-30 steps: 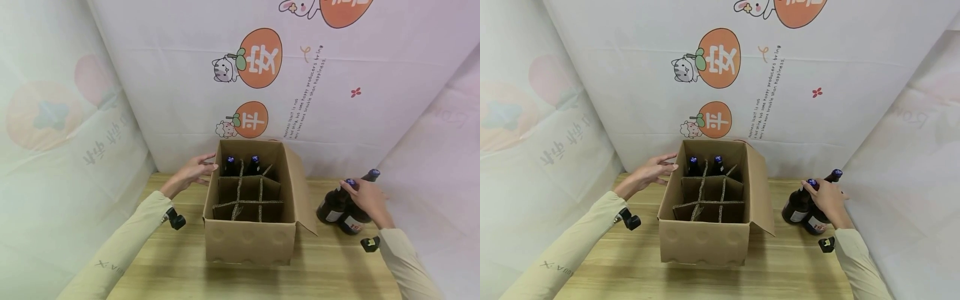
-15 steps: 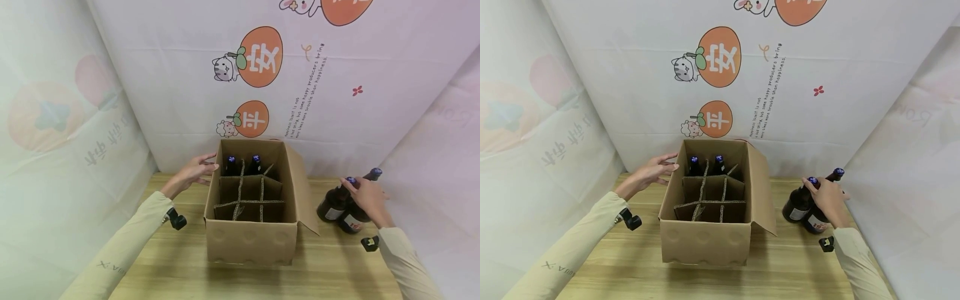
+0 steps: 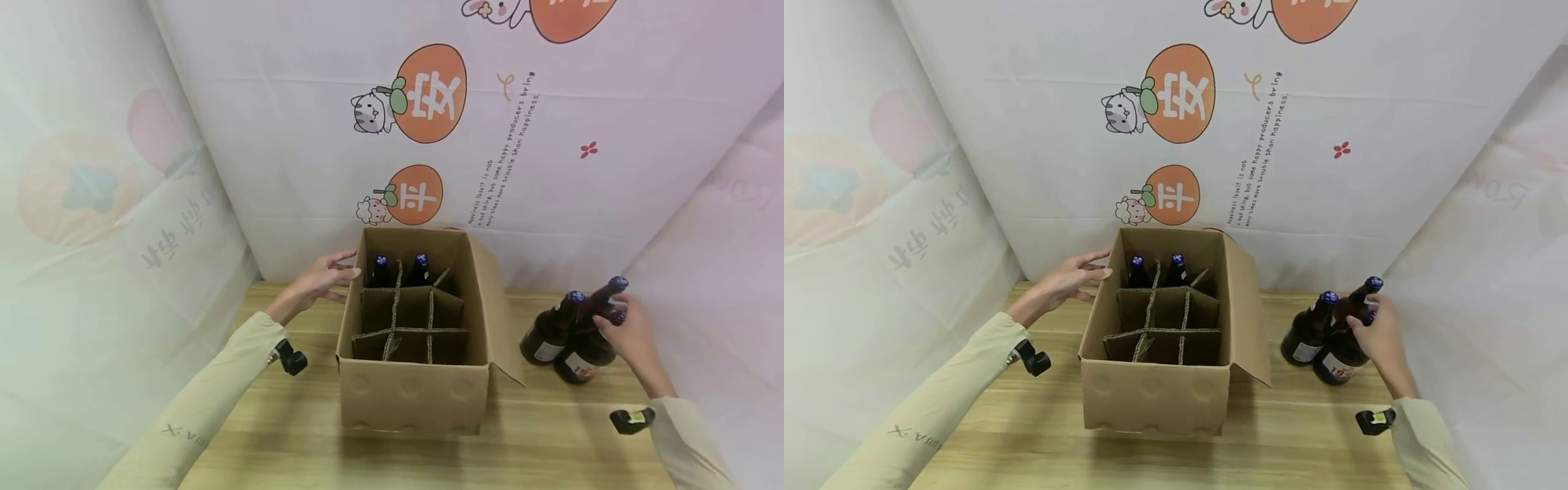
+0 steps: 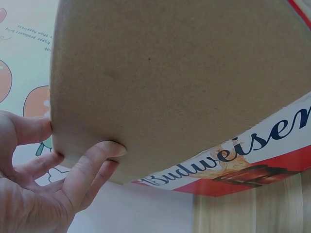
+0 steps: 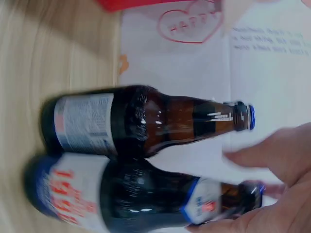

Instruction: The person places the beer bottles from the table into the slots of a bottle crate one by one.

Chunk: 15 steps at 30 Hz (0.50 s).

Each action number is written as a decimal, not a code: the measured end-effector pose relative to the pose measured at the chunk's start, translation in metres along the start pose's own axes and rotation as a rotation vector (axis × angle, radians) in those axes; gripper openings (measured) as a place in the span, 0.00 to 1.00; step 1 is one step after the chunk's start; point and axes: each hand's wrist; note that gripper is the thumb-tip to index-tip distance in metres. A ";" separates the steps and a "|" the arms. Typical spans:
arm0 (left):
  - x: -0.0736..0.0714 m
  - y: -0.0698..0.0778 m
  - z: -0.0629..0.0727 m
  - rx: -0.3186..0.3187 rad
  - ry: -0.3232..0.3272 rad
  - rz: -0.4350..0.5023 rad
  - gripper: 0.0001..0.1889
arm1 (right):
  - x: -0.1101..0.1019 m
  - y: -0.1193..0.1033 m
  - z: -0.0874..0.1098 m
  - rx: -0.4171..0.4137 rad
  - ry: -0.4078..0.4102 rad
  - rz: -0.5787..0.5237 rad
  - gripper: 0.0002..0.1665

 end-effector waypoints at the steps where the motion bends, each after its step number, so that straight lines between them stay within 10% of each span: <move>1: 0.000 0.000 0.000 -0.003 0.002 0.003 0.37 | -0.002 0.004 0.003 0.043 0.008 -0.017 0.33; 7: -0.001 0.000 0.000 -0.007 0.001 0.006 0.37 | 0.010 0.020 0.023 0.305 0.273 -0.297 0.25; 11: 0.000 -0.001 -0.002 -0.008 0.003 0.005 0.37 | 0.029 0.030 0.033 0.252 0.491 -0.525 0.20; 15: 0.001 -0.001 -0.001 -0.005 0.003 0.005 0.37 | 0.035 0.036 0.035 0.170 0.521 -0.523 0.22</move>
Point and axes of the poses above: each hand's wrist, its own z-axis away from the middle knuckle, its own x-axis out of the palm, y = z × x, and after that the axes turned 4 degrees about -z, right-handed
